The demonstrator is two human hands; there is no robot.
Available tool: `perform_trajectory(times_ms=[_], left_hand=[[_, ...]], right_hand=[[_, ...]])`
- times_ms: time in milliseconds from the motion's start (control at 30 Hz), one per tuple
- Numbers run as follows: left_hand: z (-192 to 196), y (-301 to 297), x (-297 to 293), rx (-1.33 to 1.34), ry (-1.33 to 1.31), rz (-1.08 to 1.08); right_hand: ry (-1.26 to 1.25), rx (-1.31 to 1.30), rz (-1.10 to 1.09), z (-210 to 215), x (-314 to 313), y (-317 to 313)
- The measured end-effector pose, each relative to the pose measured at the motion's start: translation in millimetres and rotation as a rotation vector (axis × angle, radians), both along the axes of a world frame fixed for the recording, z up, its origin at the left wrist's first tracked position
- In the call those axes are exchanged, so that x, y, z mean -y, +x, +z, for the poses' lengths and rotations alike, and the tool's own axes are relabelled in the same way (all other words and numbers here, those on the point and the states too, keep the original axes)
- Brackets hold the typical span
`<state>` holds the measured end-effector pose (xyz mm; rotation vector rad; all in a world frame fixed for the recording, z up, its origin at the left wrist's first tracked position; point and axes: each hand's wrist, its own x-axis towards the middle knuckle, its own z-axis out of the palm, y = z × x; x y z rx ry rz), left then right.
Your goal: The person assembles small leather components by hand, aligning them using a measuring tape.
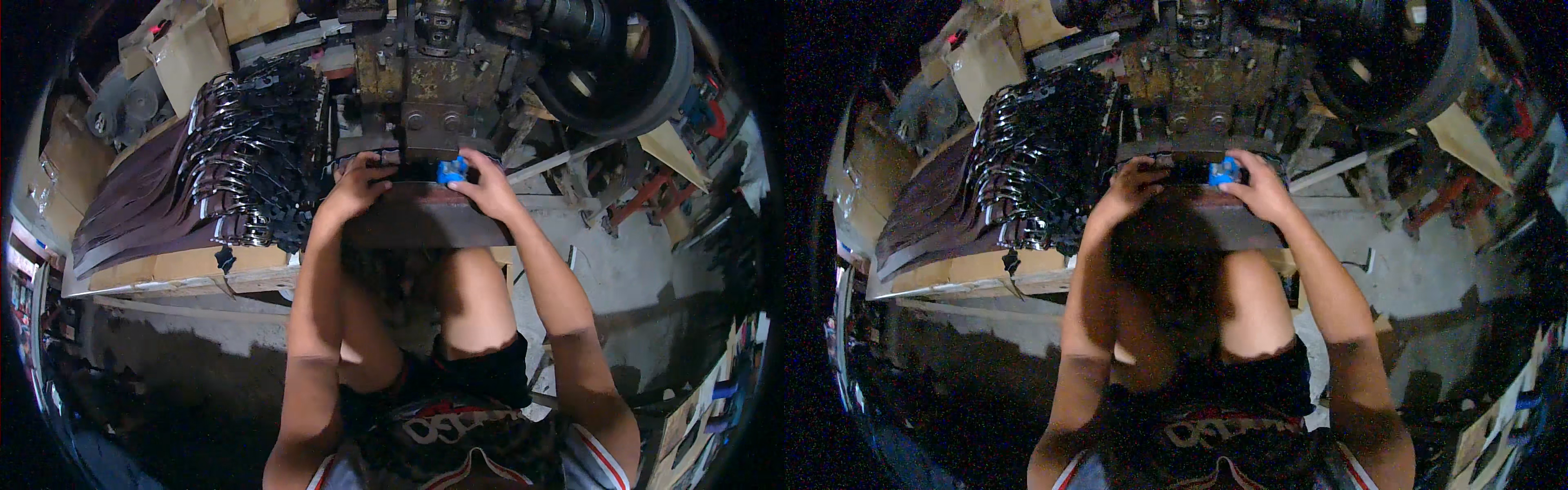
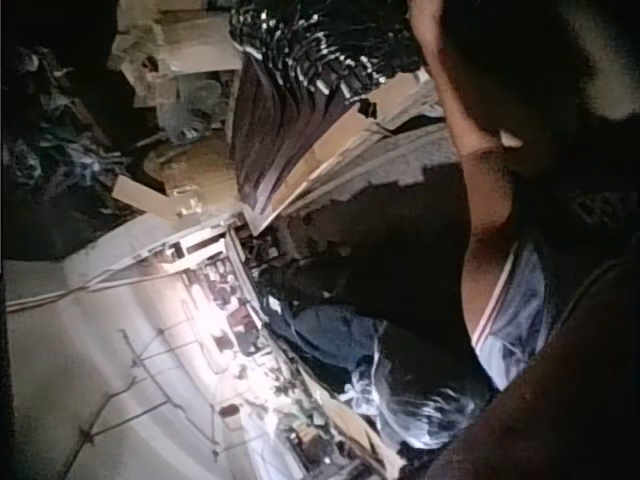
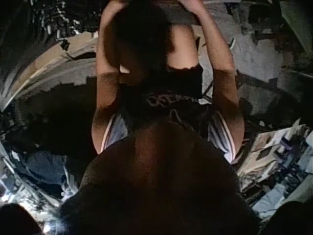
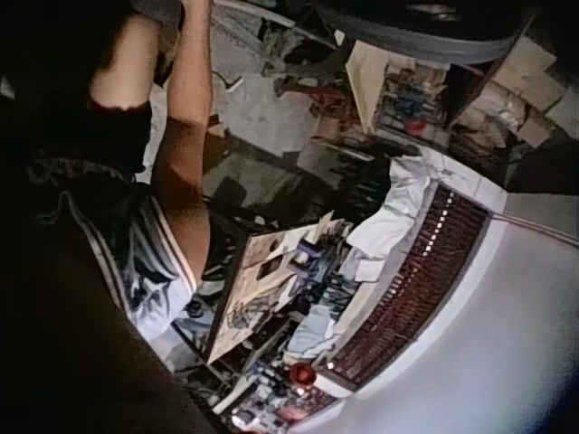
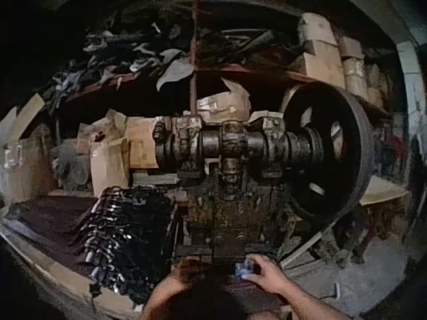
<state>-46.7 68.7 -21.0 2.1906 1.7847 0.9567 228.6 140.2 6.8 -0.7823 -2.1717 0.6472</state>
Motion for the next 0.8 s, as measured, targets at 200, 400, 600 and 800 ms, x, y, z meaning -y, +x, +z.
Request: perform_trajectory(times_ms=[200, 400, 600, 800], left_hand=[[-2.7, -5.3, 5.2, -0.020, -0.017, 0.051], [-4.8, -3.2, 4.5, 0.006, 0.003, 0.057], [-5.0, -5.4, 4.3, 0.098, 0.032, 0.011], [-4.8, -3.6, 4.3, 0.053, 0.064, 0.013]], right_hand=[[0.039, 0.051, 0.049, -7.2, -19.1, -34.8], [-0.150, -0.019, 0.062, -14.6, -21.0, -33.1], [-0.166, -0.065, 0.181, -26.4, -34.3, -35.2], [-0.123, -0.035, 0.120, -36.0, -42.3, -28.3]])
